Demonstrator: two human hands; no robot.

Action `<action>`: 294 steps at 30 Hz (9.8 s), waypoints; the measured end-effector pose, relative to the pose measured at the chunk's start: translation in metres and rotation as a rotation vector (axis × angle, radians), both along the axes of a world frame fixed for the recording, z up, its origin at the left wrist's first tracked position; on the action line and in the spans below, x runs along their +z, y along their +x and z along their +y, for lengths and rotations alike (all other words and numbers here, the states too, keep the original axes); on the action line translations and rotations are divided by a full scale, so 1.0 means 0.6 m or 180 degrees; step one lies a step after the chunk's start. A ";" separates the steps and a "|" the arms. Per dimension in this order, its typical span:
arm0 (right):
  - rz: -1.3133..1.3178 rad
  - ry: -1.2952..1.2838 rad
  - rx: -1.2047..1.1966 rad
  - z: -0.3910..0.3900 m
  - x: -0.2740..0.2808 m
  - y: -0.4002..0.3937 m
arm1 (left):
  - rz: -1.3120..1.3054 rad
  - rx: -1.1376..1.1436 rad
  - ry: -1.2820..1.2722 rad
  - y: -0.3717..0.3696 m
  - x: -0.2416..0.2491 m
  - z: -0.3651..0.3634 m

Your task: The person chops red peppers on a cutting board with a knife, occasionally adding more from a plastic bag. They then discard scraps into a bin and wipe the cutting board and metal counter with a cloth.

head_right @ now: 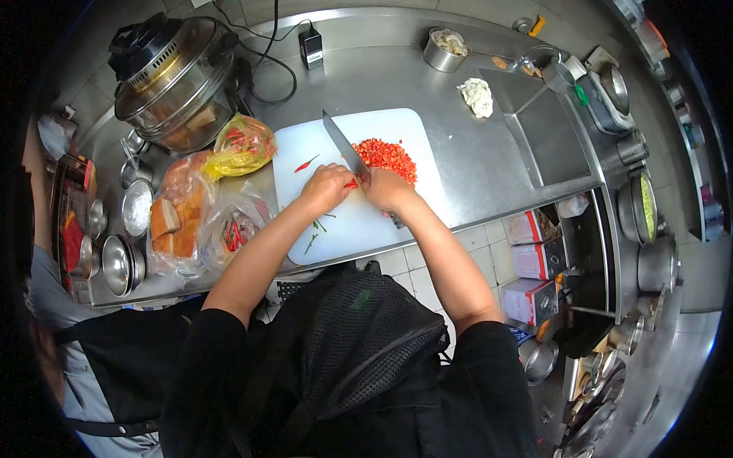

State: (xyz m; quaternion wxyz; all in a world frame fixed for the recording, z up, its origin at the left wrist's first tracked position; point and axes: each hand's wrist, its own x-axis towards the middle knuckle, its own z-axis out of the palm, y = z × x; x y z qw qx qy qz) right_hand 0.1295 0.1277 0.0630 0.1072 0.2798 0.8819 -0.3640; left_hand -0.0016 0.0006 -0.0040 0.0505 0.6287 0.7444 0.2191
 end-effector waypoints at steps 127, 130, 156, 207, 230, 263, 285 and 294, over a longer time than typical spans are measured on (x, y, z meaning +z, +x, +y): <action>-0.0474 0.0034 -0.0054 -0.039 0.087 0.021 | -0.0205 0.0112 -0.0356 0.004 0.017 0.015; -0.0419 0.0022 0.0007 -0.042 0.017 0.034 | -0.0213 0.0108 -0.0322 0.012 0.004 0.000; -0.0242 0.0069 -0.0042 -0.044 0.012 0.030 | -0.0382 0.0154 -0.0210 0.015 0.005 -0.001; -0.0152 0.0121 -0.0205 -0.066 0.013 0.031 | -0.0289 0.0364 -0.0149 0.017 -0.010 -0.001; 0.0031 -0.0587 -0.0680 -0.032 0.003 0.071 | -0.0399 0.1454 -0.0900 -0.030 0.081 -0.091; -0.0269 0.0098 0.0130 -0.034 0.016 0.020 | -0.0422 0.0266 -0.0350 -0.013 0.002 -0.004; -0.0261 -0.0014 0.0090 -0.027 0.021 0.006 | -0.0401 0.0310 0.0037 -0.002 -0.003 -0.003; -0.0238 0.0071 0.0056 -0.051 0.035 0.013 | -0.0350 0.0397 -0.0083 -0.001 -0.010 -0.011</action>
